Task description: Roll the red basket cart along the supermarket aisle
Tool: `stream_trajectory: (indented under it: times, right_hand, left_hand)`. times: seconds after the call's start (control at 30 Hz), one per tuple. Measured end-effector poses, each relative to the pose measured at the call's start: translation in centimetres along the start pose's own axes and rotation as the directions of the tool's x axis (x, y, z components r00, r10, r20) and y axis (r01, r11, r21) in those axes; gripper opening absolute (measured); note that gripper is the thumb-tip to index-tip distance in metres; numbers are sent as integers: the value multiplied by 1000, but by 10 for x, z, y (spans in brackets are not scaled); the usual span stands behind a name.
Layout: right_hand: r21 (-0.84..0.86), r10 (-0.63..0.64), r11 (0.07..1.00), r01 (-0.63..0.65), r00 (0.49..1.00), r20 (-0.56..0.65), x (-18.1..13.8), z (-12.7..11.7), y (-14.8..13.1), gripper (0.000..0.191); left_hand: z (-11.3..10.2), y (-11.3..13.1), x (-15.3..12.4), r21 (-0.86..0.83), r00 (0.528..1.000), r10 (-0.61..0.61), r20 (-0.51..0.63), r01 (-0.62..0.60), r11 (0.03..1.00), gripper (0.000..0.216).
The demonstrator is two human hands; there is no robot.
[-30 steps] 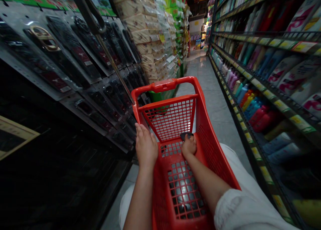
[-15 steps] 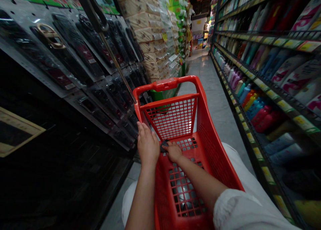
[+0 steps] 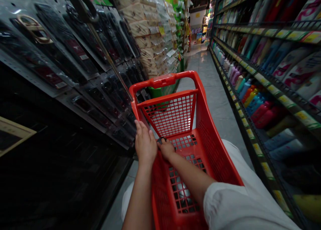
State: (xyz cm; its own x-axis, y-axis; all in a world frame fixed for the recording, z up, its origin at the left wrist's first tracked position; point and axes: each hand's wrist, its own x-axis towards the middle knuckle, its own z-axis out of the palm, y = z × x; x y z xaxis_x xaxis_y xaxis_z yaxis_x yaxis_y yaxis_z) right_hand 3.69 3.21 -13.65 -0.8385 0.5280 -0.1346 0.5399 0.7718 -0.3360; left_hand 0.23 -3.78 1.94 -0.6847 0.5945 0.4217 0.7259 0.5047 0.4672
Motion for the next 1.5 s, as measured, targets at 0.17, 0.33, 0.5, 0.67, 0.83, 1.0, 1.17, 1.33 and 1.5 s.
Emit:
stream_trajectory:
  times: [0.17, 0.33, 0.5, 0.67, 0.83, 1.0, 1.17, 1.33, 1.5]
  right_hand:
    - [-7, -258, 966, 258, 966, 23, -19, -4, 29, 32]
    - [-111, -251, 961, 252, 968, 29, -16, -3, 25, 36]
    - [-133, -196, 971, 200, 980, 45, -18, 1, 10, 40]
    - [-130, -373, 914, 384, 922, 104, -41, -13, 60, 44]
    - [-184, 173, 967, -176, 984, -28, -39, -27, 87, 49]
    - [-162, 98, 982, -96, 995, 6, -29, -13, 37, 43]
    - [-119, -26, 992, 31, 999, 41, -30, -11, 29, 41]
    - [-146, 273, 949, -278, 960, -53, -43, -29, 86, 46]
    - [-155, 494, 846, -510, 860, -131, -51, -34, 109, 46]
  left_hand:
    - [-2, 2, -1, 5, 1000, -10, -9, 10, 1000, 57]
    - [-2, 4, -1, 93, 1000, 28, -2, -28, 995, 56]
    - [-7, 18, -3, 332, 996, 66, 59, -82, 940, 55]
    - [-11, 29, -9, 489, 990, 64, 125, -117, 865, 54]
    - [-8, 31, -11, 517, 989, 39, 141, -107, 849, 54]
    - [0, 26, -11, 508, 993, 50, 107, -98, 856, 54]
    - [0, 22, -12, 495, 984, 122, 128, -170, 852, 54]
    - [-3, 22, -12, 511, 979, 121, 166, -190, 838, 56]
    - [-4, 26, -11, 510, 976, 104, 191, -189, 839, 58]
